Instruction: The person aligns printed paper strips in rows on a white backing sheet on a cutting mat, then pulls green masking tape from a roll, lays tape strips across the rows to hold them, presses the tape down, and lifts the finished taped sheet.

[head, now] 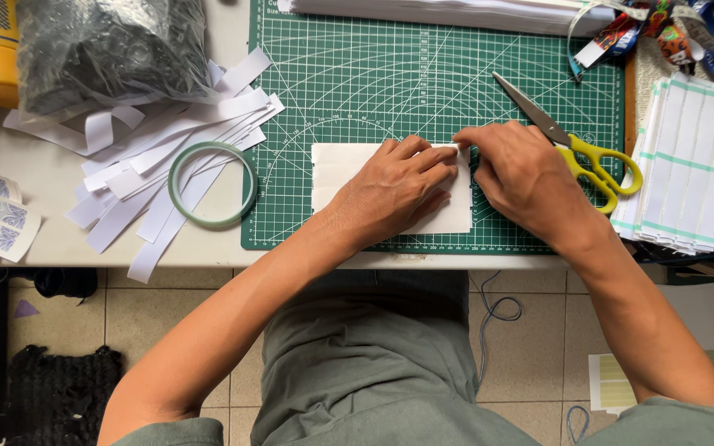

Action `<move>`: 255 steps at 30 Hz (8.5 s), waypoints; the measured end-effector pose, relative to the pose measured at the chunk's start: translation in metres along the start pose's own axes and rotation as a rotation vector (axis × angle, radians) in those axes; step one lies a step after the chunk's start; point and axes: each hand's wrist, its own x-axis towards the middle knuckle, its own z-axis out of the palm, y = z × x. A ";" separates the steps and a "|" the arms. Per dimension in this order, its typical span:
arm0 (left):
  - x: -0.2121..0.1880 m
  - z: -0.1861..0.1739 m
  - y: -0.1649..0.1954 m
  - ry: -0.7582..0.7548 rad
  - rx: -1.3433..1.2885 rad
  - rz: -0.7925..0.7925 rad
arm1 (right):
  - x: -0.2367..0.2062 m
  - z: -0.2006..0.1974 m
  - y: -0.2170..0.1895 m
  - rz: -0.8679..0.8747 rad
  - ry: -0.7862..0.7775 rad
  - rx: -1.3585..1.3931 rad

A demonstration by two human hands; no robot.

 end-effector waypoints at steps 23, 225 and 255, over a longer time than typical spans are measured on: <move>-0.001 -0.007 -0.001 -0.069 -0.020 0.012 | -0.093 0.009 -0.036 0.062 0.117 0.008; -0.058 -0.048 -0.020 0.001 0.036 -0.048 | -0.012 0.033 -0.095 0.204 -0.028 0.213; -0.060 -0.054 -0.022 -0.029 0.034 -0.012 | -0.036 0.030 -0.108 -0.059 -0.018 -0.033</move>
